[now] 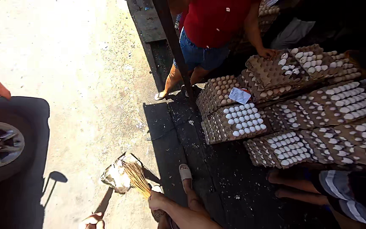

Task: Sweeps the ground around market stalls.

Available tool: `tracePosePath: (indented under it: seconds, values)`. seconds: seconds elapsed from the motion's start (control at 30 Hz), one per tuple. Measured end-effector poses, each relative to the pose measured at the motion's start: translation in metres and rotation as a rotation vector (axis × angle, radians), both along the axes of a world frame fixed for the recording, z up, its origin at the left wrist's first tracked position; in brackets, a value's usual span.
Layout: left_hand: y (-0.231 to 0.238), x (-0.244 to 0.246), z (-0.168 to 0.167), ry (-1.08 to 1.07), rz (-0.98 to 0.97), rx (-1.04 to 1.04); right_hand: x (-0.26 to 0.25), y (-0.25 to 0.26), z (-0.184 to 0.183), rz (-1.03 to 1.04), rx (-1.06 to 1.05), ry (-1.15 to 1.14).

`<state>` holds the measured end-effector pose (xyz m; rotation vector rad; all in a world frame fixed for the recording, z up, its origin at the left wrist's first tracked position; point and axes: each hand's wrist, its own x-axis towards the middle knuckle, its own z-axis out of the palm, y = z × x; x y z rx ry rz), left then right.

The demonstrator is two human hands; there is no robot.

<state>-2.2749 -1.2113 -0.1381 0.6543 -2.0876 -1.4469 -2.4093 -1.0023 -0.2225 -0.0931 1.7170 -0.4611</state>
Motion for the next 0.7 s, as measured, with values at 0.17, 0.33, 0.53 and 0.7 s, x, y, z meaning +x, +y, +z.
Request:
tracePosePath:
  seconds: [0.17,0.33,0.53,0.7]
  values:
    - [0.029,-0.045,-0.029,-0.134,0.315,-0.011,-0.074,0.115,0.006,-0.290,-0.128,-0.206]
    - [0.044,-0.089,-0.023,-0.211,0.592,0.154,-0.189,0.270,0.056,-0.473,-0.133,-0.196]
    - [0.064,-0.130,-0.022,-0.262,0.644,0.205,-0.353,0.354,0.004,-0.364,0.158,0.185]
    - [0.089,-0.167,-0.038,-0.208,0.487,0.107,-0.446,0.330,-0.151,-0.329,0.369,0.363]
